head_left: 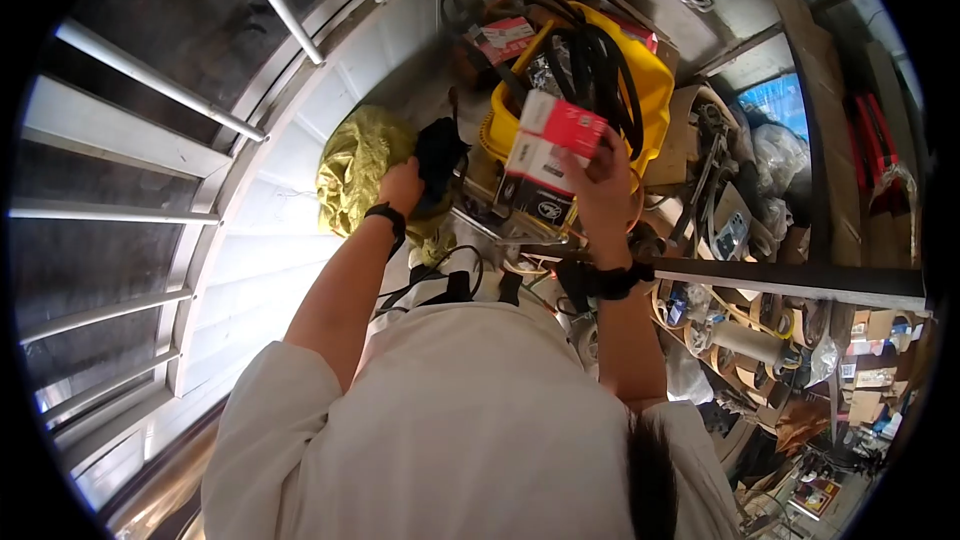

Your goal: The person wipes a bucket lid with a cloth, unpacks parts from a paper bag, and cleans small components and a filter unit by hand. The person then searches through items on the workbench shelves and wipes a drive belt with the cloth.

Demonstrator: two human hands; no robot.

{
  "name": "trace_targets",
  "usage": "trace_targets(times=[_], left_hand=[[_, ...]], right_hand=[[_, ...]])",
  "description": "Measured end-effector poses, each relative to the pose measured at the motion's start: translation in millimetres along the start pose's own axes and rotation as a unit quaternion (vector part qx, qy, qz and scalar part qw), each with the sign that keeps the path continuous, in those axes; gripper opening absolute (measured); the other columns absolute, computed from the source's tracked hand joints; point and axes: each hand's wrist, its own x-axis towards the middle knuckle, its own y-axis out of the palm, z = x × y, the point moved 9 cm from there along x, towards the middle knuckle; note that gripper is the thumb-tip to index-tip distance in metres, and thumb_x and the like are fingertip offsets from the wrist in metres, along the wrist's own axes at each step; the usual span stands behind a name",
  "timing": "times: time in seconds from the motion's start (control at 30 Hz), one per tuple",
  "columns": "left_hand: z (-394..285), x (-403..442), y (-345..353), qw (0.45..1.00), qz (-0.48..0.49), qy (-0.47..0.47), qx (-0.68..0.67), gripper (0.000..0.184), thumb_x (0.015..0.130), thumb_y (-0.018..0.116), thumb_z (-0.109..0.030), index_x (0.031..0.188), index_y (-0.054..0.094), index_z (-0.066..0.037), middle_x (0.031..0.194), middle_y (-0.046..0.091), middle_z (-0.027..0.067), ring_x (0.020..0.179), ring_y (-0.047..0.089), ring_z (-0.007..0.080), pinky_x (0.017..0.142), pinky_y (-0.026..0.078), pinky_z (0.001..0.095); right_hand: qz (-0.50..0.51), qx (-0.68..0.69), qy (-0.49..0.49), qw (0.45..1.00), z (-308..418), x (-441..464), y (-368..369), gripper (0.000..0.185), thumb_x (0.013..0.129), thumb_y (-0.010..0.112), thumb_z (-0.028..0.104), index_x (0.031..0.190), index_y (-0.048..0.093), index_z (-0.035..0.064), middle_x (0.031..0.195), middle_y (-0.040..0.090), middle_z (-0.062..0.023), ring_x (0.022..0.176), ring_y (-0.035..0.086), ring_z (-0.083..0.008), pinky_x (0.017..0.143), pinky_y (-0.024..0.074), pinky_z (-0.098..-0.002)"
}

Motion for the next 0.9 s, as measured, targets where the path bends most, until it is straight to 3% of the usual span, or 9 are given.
trace_targets(times=[0.07,0.23,0.3,0.37,0.47,0.53,0.67,0.8,0.9], left_hand=[[-14,3,-21,0.999,0.005,-0.001,-0.051,0.035,0.081,0.063,-0.02,0.111,0.056,-0.004,0.095,0.065,0.0201,0.092,0.061,0.0376,0.078,0.049,0.0445],[-20,3,-138,0.927,-0.198,-0.019,-0.318,0.028,0.086,0.057,-0.019,0.108,0.057,-0.002,0.094,0.065,0.0192,0.086,0.063,0.033,0.076,0.048,0.037],[-40,-14,-202,0.896,-0.241,0.031,-0.371,0.02,0.089,0.054,-0.014,0.106,0.054,-0.002,0.089,0.061,0.0097,0.083,0.057,0.0183,0.077,0.044,0.0291],[-45,-35,-246,0.838,-0.256,0.036,-0.481,0.015,0.091,0.053,-0.008,0.106,0.053,-0.003,0.089,0.055,-0.0006,0.081,0.049,0.0078,0.073,0.04,0.0211],[-60,-69,-294,0.789,-0.284,0.077,-0.539,0.014,0.093,0.051,-0.007,0.107,0.052,-0.004,0.089,0.054,-0.0015,0.081,0.048,0.0055,0.072,0.039,0.02],[-61,-82,-301,0.787,-0.278,0.079,-0.545,0.014,0.094,0.05,-0.006,0.107,0.053,-0.004,0.091,0.054,-0.0014,0.082,0.048,0.0053,0.073,0.039,0.02],[-59,-89,-285,0.837,-0.257,0.065,-0.479,0.016,0.093,0.054,-0.005,0.109,0.053,-0.005,0.093,0.054,-0.0006,0.084,0.049,0.0063,0.075,0.039,0.0194],[-101,-91,-259,0.921,-0.174,0.059,-0.342,0.016,0.09,0.058,-0.004,0.106,0.057,-0.005,0.094,0.062,0.0053,0.086,0.059,0.012,0.076,0.047,0.0251],[-163,-97,-252,0.937,-0.124,0.207,-0.252,0.019,0.087,0.06,-0.005,0.106,0.06,-0.006,0.094,0.065,0.0122,0.087,0.065,0.0262,0.075,0.051,0.0309]], right_hand=[[0.029,-0.035,0.019,0.999,-10,-5,19,0.057,0.082,0.072,0.015,0.126,0.039,0.0012,0.104,0.06,-0.0123,0.085,0.064,-0.0143,0.069,0.0519,-0.0242],[0.161,-0.158,0.132,0.965,-73,-15,65,0.056,0.081,0.071,0.022,0.123,0.041,0.0006,0.102,0.062,-0.0149,0.087,0.065,-0.0196,0.073,0.0513,-0.0288],[0.215,-0.222,0.14,0.941,-122,-13,81,0.053,0.082,0.068,0.026,0.121,0.043,-0.0006,0.106,0.064,-0.0163,0.095,0.063,-0.0263,0.083,0.0482,-0.0338],[0.181,-0.181,0.112,0.96,-181,2,92,0.051,0.083,0.069,0.024,0.121,0.044,-0.0003,0.107,0.061,-0.015,0.092,0.063,-0.0223,0.078,0.0495,-0.031],[0.128,-0.065,0.193,0.971,-235,26,109,0.05,0.083,0.069,0.023,0.12,0.045,-0.001,0.109,0.06,-0.0124,0.093,0.06,-0.0196,0.077,0.0487,-0.0311],[0.098,-0.064,0.264,0.957,-243,33,114,0.048,0.084,0.068,0.023,0.119,0.046,-0.0007,0.109,0.06,-0.0118,0.092,0.06,-0.0188,0.077,0.048,-0.0312],[0.212,-0.124,0.095,0.965,-174,19,151,0.039,0.086,0.064,0.025,0.114,0.052,0.0001,0.112,0.061,-0.0156,0.102,0.06,-0.0265,0.086,0.0464,-0.0332],[0.278,0.172,0.186,0.927,-75,-26,181,0.035,0.089,0.062,0.017,0.118,0.053,0.0016,0.107,0.062,-0.0083,0.095,0.06,-0.0162,0.081,0.0485,-0.0282],[0.278,0.301,0.329,0.851,-62,-39,179,0.029,0.089,0.061,0.012,0.115,0.056,0.0016,0.097,0.063,-0.0046,0.088,0.06,-0.0116,0.077,0.0485,-0.0261]])
